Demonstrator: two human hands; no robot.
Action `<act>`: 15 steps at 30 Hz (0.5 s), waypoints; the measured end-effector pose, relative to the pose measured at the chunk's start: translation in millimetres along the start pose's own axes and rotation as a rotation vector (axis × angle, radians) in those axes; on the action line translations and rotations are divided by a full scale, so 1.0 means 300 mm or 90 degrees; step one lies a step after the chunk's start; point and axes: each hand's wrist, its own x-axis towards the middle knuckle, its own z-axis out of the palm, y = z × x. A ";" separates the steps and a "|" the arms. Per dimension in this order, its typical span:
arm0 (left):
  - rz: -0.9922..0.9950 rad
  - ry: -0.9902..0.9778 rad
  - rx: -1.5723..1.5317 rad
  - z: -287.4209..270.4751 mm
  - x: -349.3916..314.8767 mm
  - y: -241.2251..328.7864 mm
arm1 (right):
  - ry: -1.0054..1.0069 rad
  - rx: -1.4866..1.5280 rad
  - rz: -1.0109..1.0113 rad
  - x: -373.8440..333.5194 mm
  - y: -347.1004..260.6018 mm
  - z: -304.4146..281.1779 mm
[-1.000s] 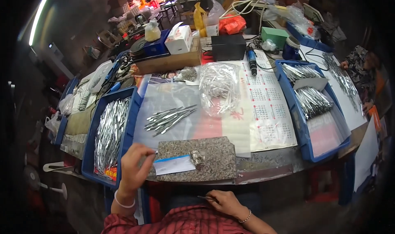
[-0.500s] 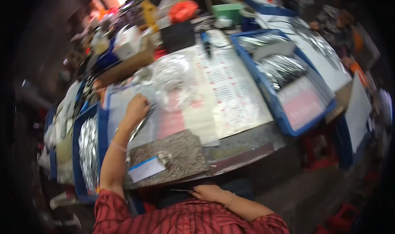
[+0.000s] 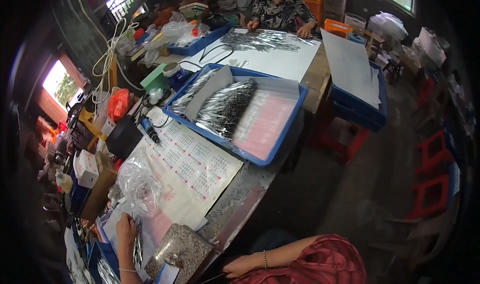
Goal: The recorder is assembling small metal components at a workbench, involving picking up pieces from bins and using a small handheld tool to join or inspect them.
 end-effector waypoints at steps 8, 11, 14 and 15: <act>-0.005 0.272 -0.145 -0.216 -0.031 0.195 | -0.034 -0.016 0.041 0.008 -0.011 -0.005; -0.003 0.343 -0.187 -0.371 -0.135 0.438 | -0.015 -0.056 -0.036 -0.004 -0.029 -0.014; -0.046 0.302 -0.244 -0.409 -0.330 0.569 | 0.097 -0.028 -0.176 -0.088 -0.233 -0.117; -0.083 0.241 -0.289 -0.454 -0.389 0.668 | 0.109 0.089 -0.210 -0.109 -0.275 -0.141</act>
